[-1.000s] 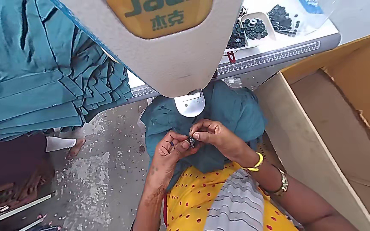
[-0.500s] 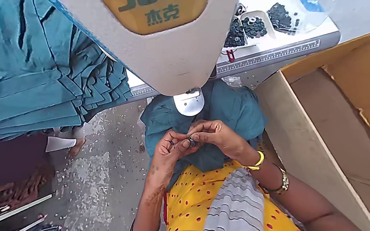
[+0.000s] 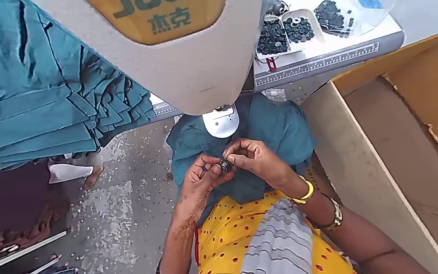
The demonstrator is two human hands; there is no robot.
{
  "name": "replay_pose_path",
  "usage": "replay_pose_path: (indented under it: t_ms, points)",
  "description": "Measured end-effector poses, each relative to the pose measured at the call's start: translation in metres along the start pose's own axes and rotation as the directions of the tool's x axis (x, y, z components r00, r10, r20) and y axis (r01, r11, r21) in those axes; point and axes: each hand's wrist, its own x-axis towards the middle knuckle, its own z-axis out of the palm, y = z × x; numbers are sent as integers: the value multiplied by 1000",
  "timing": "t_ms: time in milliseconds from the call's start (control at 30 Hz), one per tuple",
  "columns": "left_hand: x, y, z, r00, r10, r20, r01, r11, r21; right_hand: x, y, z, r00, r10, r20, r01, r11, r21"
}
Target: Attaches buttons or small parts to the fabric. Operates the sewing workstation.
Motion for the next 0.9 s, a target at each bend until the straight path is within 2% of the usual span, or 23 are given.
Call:
replay_pose_path:
  t_ms: [300,900]
  points:
    - [0,-4,-4,1000,-7,14,8,999,-36,3,4,2,1000,-8,-14,6,996,-91]
    - [-1,-6,-2,1000,12,-5,-12,999,36,4,10,0,1000,-17,17,18,998,-66]
